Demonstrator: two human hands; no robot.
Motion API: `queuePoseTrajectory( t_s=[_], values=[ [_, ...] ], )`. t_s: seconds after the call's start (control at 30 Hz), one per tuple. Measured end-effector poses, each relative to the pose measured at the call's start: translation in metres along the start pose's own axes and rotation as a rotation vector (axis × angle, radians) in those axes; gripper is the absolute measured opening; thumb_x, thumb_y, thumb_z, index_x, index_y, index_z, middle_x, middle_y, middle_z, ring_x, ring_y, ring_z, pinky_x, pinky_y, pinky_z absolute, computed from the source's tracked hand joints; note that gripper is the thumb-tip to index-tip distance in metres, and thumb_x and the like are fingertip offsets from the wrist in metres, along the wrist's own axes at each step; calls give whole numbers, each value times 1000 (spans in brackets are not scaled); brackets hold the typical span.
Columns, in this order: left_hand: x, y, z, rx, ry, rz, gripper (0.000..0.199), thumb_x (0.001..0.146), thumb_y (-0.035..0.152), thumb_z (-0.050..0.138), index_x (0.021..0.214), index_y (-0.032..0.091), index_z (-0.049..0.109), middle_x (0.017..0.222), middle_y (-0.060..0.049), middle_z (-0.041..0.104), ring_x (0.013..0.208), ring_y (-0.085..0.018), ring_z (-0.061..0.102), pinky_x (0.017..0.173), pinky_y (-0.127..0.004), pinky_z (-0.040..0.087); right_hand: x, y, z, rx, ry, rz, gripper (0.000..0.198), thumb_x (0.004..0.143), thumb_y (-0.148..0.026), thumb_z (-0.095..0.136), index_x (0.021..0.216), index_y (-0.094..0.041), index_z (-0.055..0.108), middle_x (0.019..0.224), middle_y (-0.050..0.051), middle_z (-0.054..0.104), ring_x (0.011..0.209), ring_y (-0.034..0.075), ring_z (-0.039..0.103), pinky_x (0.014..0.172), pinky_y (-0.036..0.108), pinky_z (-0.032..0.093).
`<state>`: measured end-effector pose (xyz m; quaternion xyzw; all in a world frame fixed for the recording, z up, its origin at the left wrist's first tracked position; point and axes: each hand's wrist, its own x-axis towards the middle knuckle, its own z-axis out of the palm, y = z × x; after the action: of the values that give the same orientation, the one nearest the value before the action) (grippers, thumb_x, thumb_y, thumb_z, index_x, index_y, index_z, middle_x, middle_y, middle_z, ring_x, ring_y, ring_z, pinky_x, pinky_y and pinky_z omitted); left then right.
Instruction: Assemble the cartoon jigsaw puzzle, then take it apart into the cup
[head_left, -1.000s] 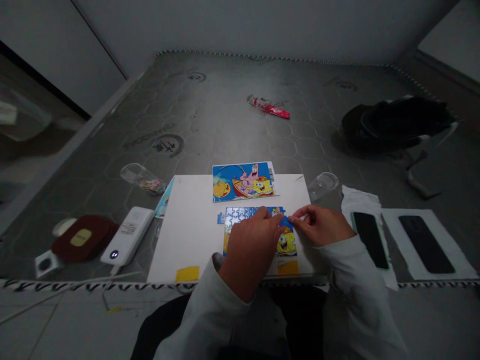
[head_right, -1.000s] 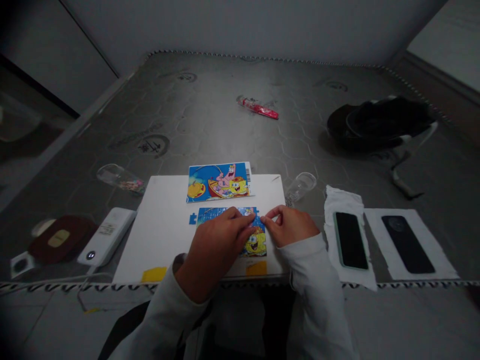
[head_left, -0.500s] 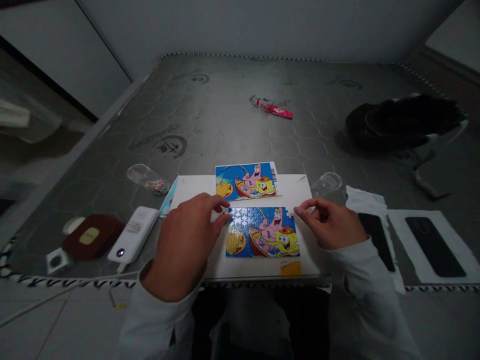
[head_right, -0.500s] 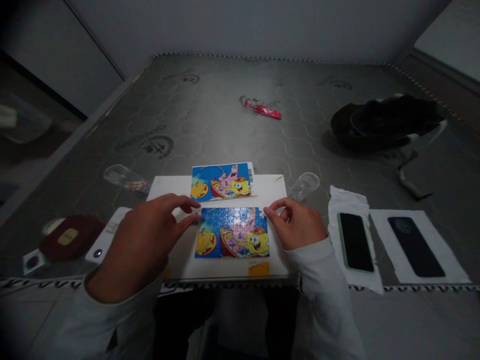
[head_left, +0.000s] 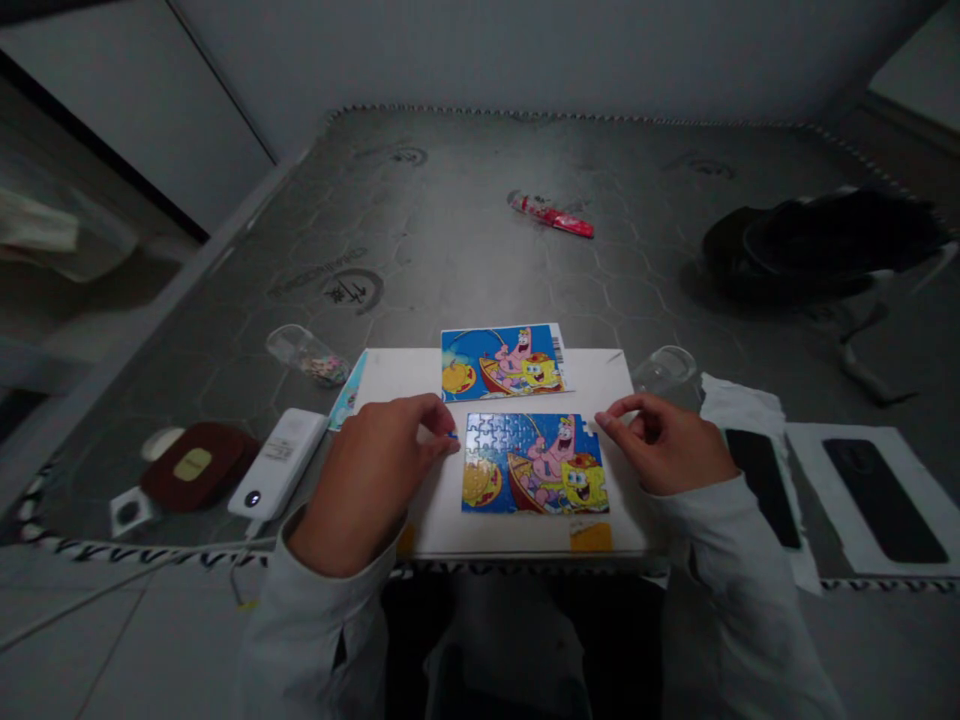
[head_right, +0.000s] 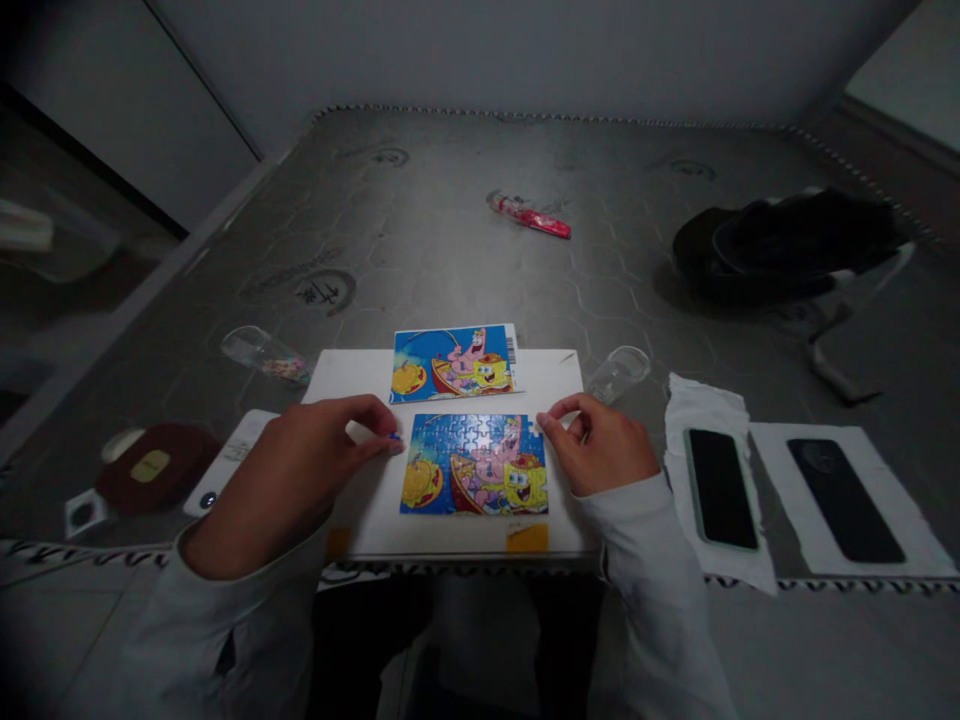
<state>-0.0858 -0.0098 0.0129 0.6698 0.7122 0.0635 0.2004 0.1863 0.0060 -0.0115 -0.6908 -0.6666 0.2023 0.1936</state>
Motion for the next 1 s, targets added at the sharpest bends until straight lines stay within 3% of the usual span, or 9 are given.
queuePoseTrajectory(
  t_s=[0.1,0.2,0.3,0.43,0.57,0.77,0.9,1.0],
  values=[
    [-3,8,-4,-124,57,26,10,85,28,66,92,27,73,90,2,76,75,-18,67,68,-29,44,3,3,2,62,-42,2,30,83,-51,61,84,-22,68,56,-4,57,51,13,53,54,27,33],
    [-5,21,-2,-323,100,146,16,86,28,67,100,29,73,95,4,77,64,-11,64,69,-25,48,4,0,6,198,-183,-16,37,83,-55,56,87,-21,69,59,0,61,53,15,54,53,28,36],
    [-10,39,5,-428,143,264,9,84,25,70,90,29,76,85,6,77,58,-8,62,67,-21,50,1,-9,7,385,-358,-77,39,89,-53,49,85,-20,69,71,3,67,62,15,58,57,28,41],
    [-16,58,16,-518,194,293,6,82,31,73,87,27,75,72,8,75,43,-5,52,53,-18,46,-1,-18,2,474,-468,-155,41,90,-50,48,66,-20,62,58,-1,57,56,12,51,54,26,38],
    [-14,66,22,-558,176,237,7,82,32,73,87,26,75,77,8,76,40,-4,51,47,-18,42,0,-14,-4,566,-424,-136,34,88,-47,55,71,-19,66,61,0,62,60,13,56,57,25,43],
    [-9,73,30,-509,174,136,8,82,32,72,82,25,73,75,5,76,60,-11,66,55,-22,45,1,-8,2,619,-347,-79,33,78,-50,70,93,-20,72,76,4,72,66,16,64,62,30,50],
    [-11,78,40,-470,117,181,11,85,34,70,82,24,70,74,5,75,65,-13,68,57,-24,45,6,-5,6,697,-206,-96,26,77,-46,71,81,-20,70,77,3,72,72,15,64,66,29,51],
    [-11,79,51,-335,108,275,12,87,36,68,92,26,71,84,4,75,76,-16,70,63,-27,46,11,6,7,709,-116,0,29,74,-48,72,83,-20,70,78,4,72,71,16,65,64,29,50]
  ],
)
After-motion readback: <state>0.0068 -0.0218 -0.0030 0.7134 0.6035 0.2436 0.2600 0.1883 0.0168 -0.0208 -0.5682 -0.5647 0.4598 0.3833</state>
